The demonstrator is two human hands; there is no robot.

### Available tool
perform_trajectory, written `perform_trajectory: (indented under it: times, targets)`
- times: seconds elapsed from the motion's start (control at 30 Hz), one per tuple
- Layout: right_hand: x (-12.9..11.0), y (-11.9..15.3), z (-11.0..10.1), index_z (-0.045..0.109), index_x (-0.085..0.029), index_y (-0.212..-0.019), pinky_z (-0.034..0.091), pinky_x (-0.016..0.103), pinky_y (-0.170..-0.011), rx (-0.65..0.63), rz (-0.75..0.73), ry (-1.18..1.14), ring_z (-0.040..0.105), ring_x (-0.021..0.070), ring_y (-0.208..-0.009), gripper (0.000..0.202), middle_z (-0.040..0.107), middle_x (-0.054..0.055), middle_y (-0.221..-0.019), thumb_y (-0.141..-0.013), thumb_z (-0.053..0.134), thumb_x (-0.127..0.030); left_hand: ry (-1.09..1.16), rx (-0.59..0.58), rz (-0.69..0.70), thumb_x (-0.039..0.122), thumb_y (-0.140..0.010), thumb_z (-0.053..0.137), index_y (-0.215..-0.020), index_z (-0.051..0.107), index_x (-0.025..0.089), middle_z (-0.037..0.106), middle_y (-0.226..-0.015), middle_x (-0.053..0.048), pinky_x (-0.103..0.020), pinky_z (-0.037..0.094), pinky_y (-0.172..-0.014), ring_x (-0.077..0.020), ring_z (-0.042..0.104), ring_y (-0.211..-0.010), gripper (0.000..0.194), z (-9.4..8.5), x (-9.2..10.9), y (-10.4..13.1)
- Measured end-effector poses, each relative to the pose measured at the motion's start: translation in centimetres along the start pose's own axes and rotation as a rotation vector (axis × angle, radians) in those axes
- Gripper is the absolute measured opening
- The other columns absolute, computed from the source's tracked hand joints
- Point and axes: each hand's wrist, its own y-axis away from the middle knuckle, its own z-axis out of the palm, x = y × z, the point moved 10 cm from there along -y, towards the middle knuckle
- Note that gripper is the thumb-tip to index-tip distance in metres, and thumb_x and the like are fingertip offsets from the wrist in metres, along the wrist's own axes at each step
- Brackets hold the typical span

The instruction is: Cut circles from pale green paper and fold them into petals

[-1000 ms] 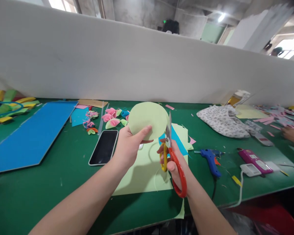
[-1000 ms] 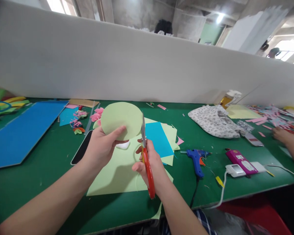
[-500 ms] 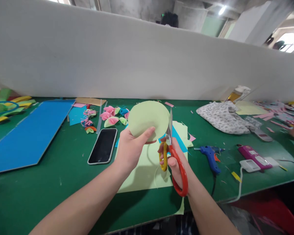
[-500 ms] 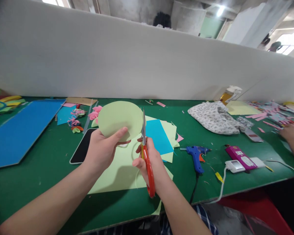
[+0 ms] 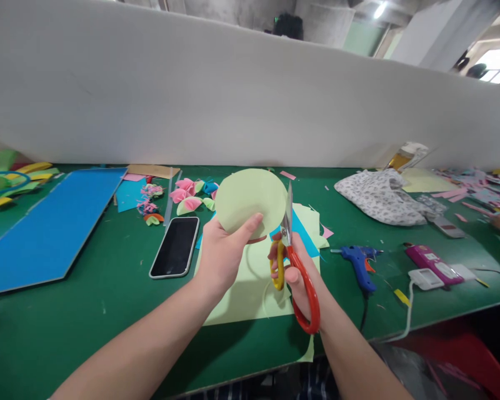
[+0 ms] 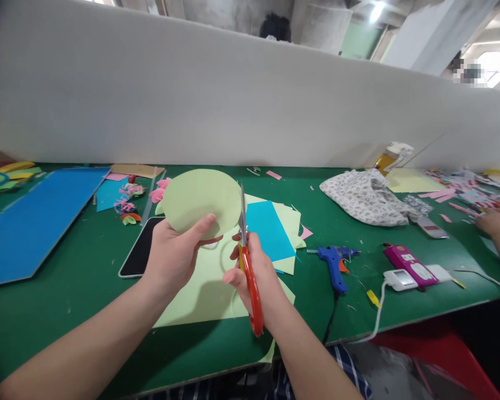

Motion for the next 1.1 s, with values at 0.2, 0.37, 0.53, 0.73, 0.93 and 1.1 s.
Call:
perform_trajectory:
  times: [0.2,0.37,0.53,0.73,0.93,1.1]
  targets:
    - [-0.1,0.0,-0.2,0.049,-0.026,-0.114,0.05,0.032,-0.062,0.014,-0.008,0.054,0.053,0.0192,-0.073,0.088,0.057,0.003,-0.091,-0.059,0.05,-0.095,0.003,-0.018,-0.006,0.033,-0.074,0.081,-0.11,0.073,0.018,0.076,-0.108,-0.008,-0.03,0.063,-0.068,-0.0244,0.072,-0.093,0.039,0.3,-0.3,0.1]
    - [0.0,0.0,-0.2,0.049,-0.026,-0.112,0.049,0.032,-0.061,0.023,0.001,0.0,0.051,0.0188,-0.073,0.085,0.055,0.003,-0.091,-0.06,0.054,-0.093,0.011,-0.037,-0.004,0.032,-0.075,0.081,-0.111,0.073,0.019,0.076,-0.109,-0.008,-0.029,0.062,-0.073,-0.0244,0.071,-0.099,0.04,0.6,-0.5,0.2]
    - [0.2,-0.1,-0.4,0.05,-0.026,-0.111,0.048,0.031,-0.061,0.036,0.018,-0.024,0.05,0.0182,-0.072,0.088,0.051,0.0,-0.086,-0.056,0.056,-0.094,0.001,-0.029,-0.008,0.034,-0.074,0.081,-0.108,0.073,0.018,0.076,-0.107,-0.009,-0.031,0.062,-0.069,-0.0257,0.072,-0.095,0.039,0.5,-0.4,0.2]
    - [0.6,-0.3,-0.5,0.05,-0.027,-0.107,0.044,0.029,-0.058,0.047,0.044,-0.021,0.048,0.0164,-0.069,0.089,0.05,-0.001,-0.085,-0.052,0.055,-0.096,-0.007,-0.011,-0.021,0.034,-0.071,0.083,-0.1,0.073,0.018,0.077,-0.106,-0.008,-0.031,0.062,-0.067,-0.0267,0.072,-0.094,0.034,0.1,-0.5,-0.2]
    - [0.9,-0.4,-0.5,0.051,-0.026,-0.107,0.041,0.028,-0.056,0.041,0.068,-0.041,0.046,0.0151,-0.065,0.091,0.05,-0.002,-0.08,-0.048,0.058,-0.096,-0.014,-0.012,-0.021,0.033,-0.071,0.084,-0.104,0.074,0.018,0.077,-0.107,-0.008,-0.03,0.062,-0.066,-0.0264,0.073,-0.093,0.037,0.0,-0.4,-0.3]
    - [0.8,-0.4,-0.5,0.05,-0.026,-0.105,0.039,0.028,-0.055,0.039,0.063,-0.05,0.042,0.0145,-0.063,0.088,0.048,-0.003,-0.077,-0.05,0.058,-0.095,-0.002,-0.015,-0.025,0.031,-0.071,0.084,-0.107,0.075,0.019,0.077,-0.104,-0.008,-0.028,0.062,-0.064,-0.0246,0.073,-0.091,0.039,-0.1,-0.3,-0.4]
